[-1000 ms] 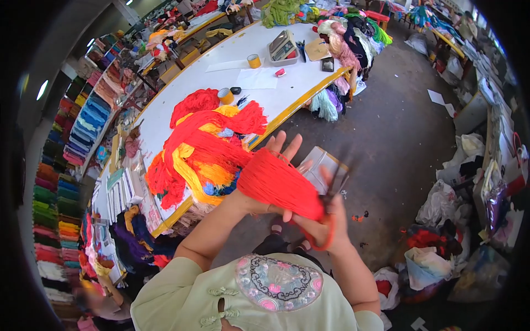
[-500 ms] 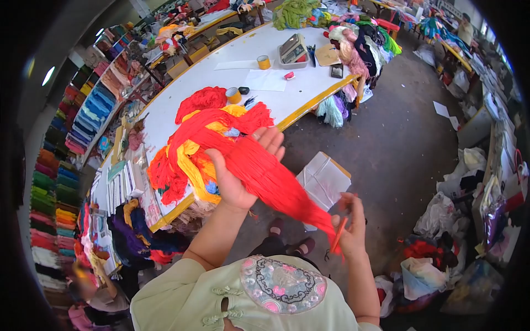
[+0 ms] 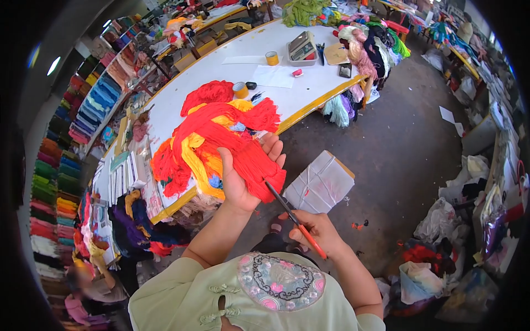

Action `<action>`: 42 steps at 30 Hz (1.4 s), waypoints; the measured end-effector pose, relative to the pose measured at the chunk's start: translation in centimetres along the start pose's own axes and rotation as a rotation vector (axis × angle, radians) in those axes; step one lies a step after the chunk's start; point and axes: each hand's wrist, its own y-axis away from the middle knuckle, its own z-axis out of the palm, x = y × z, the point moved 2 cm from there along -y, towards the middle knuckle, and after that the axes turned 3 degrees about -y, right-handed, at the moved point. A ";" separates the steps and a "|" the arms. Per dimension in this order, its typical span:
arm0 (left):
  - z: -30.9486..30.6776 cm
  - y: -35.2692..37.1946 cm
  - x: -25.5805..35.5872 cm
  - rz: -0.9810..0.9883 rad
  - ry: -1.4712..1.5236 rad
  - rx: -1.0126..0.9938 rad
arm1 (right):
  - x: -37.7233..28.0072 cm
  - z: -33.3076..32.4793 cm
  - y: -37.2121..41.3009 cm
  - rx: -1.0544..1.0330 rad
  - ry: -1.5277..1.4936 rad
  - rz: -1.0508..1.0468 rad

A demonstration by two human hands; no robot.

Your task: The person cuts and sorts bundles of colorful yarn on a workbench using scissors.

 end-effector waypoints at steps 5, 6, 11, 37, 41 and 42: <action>-0.7 0.9 -0.3 -0.030 -0.020 0.000 | -0.2 0.3 -1.2 0.050 0.085 -0.027; -0.9 1.0 -0.3 -0.028 -0.016 -0.001 | -0.3 0.3 -1.2 0.048 0.014 0.000; -1.1 1.9 0.4 -0.005 0.014 0.059 | 1.3 0.0 -1.8 0.294 -0.233 -0.167; -13.4 3.1 43.6 0.536 -2.097 0.555 | 3.6 15.7 -34.7 -0.099 0.044 0.068; -16.9 -6.7 49.1 0.397 -2.007 0.236 | 4.2 16.1 -40.0 0.093 0.200 0.109; -18.8 -8.3 49.1 0.317 -1.683 0.355 | 4.7 16.0 -40.7 0.114 0.253 0.119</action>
